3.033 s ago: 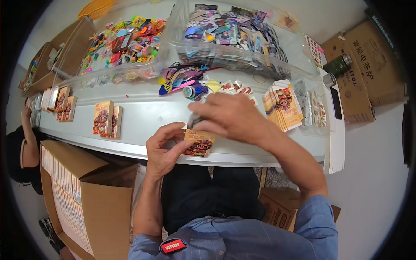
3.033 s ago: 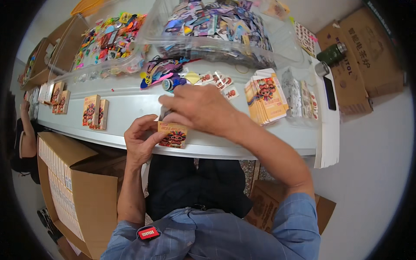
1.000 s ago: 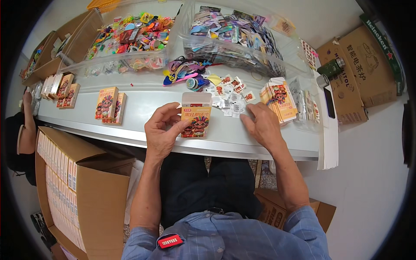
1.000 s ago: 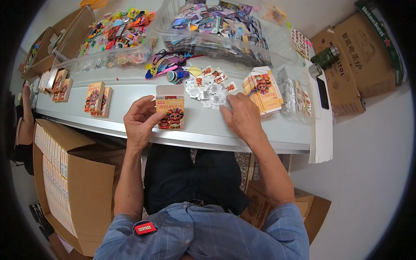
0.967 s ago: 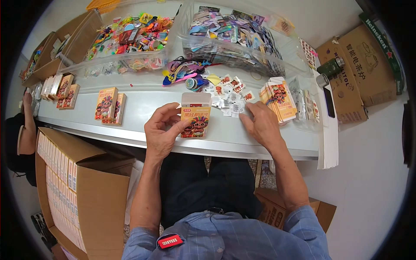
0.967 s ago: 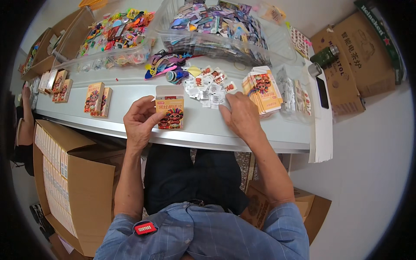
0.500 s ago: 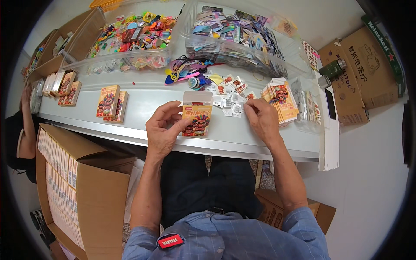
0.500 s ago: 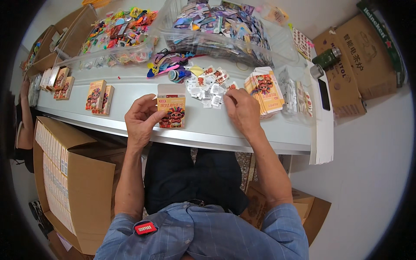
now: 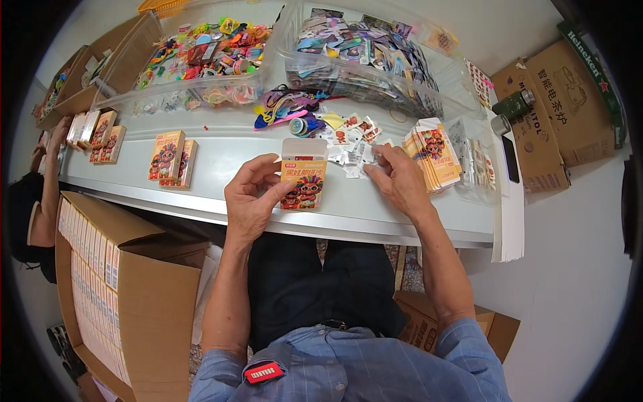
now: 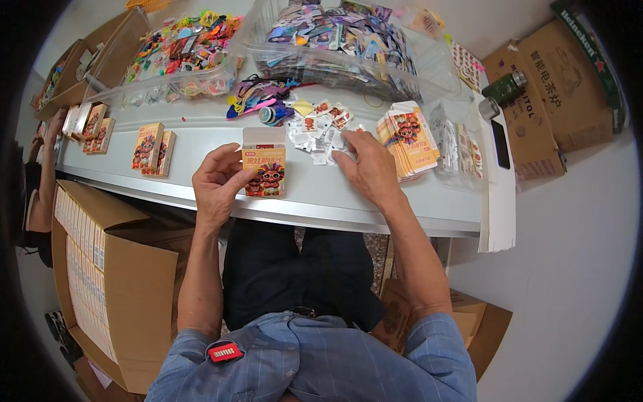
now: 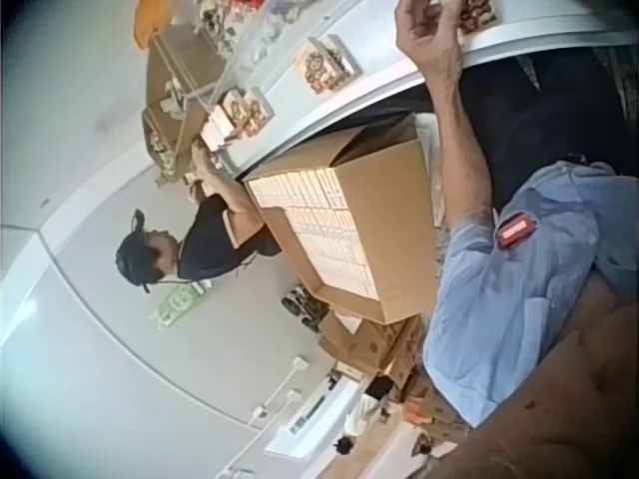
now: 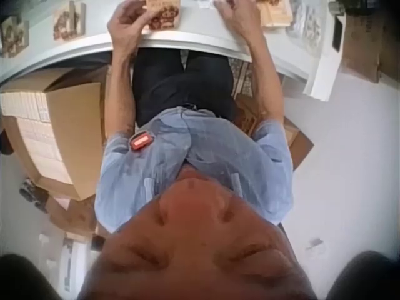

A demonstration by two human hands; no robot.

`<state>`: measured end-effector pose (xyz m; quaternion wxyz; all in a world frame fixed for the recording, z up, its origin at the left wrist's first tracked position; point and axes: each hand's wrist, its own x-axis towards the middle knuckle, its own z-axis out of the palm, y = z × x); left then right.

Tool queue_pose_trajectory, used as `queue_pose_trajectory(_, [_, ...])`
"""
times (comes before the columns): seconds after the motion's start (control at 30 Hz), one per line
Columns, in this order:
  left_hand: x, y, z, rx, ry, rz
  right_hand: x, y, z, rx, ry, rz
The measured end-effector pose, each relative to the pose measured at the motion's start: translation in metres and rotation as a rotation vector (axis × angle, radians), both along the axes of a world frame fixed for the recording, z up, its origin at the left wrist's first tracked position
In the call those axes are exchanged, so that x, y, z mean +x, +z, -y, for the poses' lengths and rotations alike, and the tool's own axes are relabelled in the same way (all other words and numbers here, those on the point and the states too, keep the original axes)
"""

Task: Packing small toy cards and stickers into individual paper retail boxes.

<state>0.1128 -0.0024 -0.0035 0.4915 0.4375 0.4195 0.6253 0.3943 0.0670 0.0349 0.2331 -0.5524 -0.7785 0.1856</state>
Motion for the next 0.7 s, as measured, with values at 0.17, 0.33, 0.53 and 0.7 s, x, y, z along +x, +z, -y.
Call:
queue_pose_trajectory(0.17, [0.000, 0.002, 0.001, -0.002, -0.005, 0.009, 0.004, -0.011, -0.001, 0.096, 0.043, -0.028])
queue_pose_trajectory(0.33, [0.000, 0.003, 0.001, -0.004, -0.010, 0.001, 0.003, -0.008, 0.003, 0.029, -0.004, -0.068])
queue_pose_trajectory(0.53, [-0.001, 0.005, 0.002, 0.012, -0.003, -0.003, -0.003, -0.004, 0.002, 0.093, 0.003, 0.004])
queue_pose_trajectory(0.7, [0.000, 0.005, 0.001, -0.009, -0.005, 0.008, -0.004, -0.006, 0.001, 0.029, 0.003, -0.028])
